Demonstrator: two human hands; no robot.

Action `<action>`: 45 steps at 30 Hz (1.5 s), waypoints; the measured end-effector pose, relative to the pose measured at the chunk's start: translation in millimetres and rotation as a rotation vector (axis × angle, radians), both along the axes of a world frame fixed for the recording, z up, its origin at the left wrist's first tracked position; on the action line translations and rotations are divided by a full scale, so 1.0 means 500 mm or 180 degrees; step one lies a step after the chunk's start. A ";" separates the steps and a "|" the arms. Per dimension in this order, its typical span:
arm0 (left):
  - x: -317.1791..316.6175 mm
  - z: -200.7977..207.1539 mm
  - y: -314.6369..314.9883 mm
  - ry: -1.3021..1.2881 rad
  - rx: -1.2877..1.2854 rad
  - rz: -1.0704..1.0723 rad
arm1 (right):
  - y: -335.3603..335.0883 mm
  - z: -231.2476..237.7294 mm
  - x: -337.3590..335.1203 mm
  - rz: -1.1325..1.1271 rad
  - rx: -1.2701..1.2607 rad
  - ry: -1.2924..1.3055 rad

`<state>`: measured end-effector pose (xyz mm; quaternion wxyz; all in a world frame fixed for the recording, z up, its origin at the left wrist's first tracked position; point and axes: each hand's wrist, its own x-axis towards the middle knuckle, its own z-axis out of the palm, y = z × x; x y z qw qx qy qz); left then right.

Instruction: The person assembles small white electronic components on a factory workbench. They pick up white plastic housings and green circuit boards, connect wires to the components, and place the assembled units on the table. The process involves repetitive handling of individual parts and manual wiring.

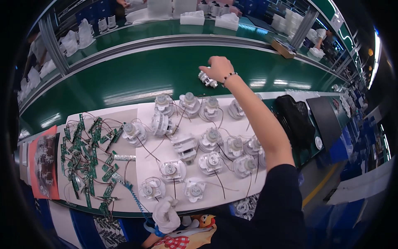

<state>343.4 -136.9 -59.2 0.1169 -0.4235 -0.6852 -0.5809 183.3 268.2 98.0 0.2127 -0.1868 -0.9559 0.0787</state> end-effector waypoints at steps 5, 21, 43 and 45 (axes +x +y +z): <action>-0.001 0.000 0.016 0.0022 0.0140 0.0184 | 0.132 -0.211 -0.117 -0.1031 -0.0767 -0.0548; -0.018 0.033 0.017 0.0510 0.0255 0.0226 | -0.294 0.144 0.293 0.2085 0.0404 0.0388; 0.062 -0.020 -0.051 -0.2545 0.1081 0.0247 | -0.321 0.053 0.484 0.1539 -0.2024 0.1109; 0.060 -0.026 -0.049 -0.2229 0.0691 0.0210 | -0.143 0.017 0.512 -0.0430 -0.1571 0.1724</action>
